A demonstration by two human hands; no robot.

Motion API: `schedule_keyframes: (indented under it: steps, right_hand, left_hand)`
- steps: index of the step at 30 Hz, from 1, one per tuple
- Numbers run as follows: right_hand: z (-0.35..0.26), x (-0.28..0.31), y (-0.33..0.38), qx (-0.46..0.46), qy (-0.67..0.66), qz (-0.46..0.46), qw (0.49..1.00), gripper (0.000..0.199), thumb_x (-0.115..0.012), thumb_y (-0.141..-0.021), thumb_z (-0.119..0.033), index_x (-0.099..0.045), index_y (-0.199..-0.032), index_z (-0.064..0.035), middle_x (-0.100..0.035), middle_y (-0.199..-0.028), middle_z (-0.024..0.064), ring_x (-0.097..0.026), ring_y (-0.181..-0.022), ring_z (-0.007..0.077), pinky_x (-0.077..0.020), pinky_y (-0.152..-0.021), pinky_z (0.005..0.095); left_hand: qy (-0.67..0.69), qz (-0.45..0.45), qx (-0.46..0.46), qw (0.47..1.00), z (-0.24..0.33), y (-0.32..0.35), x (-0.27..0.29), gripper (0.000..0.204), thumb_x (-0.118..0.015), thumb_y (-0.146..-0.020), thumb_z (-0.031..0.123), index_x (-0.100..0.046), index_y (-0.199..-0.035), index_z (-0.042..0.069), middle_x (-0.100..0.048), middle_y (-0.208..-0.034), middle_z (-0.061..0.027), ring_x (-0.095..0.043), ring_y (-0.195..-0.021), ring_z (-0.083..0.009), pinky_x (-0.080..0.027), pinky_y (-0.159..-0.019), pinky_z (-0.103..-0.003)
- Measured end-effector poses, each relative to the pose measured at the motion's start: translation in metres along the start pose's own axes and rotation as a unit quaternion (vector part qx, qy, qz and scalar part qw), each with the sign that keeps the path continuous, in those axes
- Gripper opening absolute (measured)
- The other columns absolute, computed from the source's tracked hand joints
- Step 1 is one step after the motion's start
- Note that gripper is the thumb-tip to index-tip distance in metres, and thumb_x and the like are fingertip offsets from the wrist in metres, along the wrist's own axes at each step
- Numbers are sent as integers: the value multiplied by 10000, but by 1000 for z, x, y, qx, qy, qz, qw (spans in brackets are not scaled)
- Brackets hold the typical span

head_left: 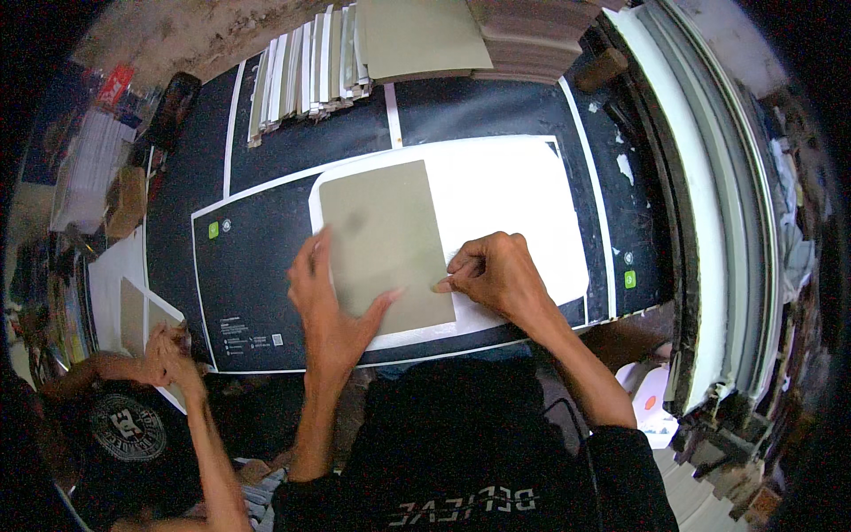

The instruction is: The person aligns cardboard sheets onto a larger paper base, folds the edges, and feeds the assembly through a rolling machine to create packaging units.

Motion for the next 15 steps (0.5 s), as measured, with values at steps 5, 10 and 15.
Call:
schedule_keyframes:
  steps: [5, 10, 15]
  right_hand:
    - [2, -3, 0, 38, 11, 23, 999, 179, -877, -742, -87, -781, -855, 14, -745, -731, 143, -690, -616, 159, -573, -580, 296]
    - [1, -4, 1, 25, -9, 15, 1000, 177, -879, -746, -85, -778, -844, 22, -737, -710, 118, -662, -606, 127, -545, -559, 297]
    - [0, -3, 1, 25, -12, 19, 999, 167, -859, -762, -87, -766, -834, 32, -729, -714, 155, -682, -615, 183, -549, -578, 321]
  left_hand:
    - [-21, -26, -136, 990, 16, -42, -42, 817, -682, -929, 393, -295, -1589, 106, -241, -1641, -221, -242, -1506, -417, -170, -1214, -599]
    - [-112, -51, -124, 985, 18, -49, -68, 719, -454, -1034, 501, -239, -1616, 139, -189, -1679, -157, -169, -1547, -372, -64, -1237, -593]
    - [-122, -58, -129, 983, 18, -49, -69, 722, -454, -1029, 514, -244, -1616, 149, -202, -1679, -138, -170, -1550, -353, -54, -1235, -600]
Point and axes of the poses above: each hand's wrist, its own y-axis away from the middle knuckle, its own x-axis out of the back of the hand, z = x × y, the point moved 4 cm from there along -y, towards the middle knuckle
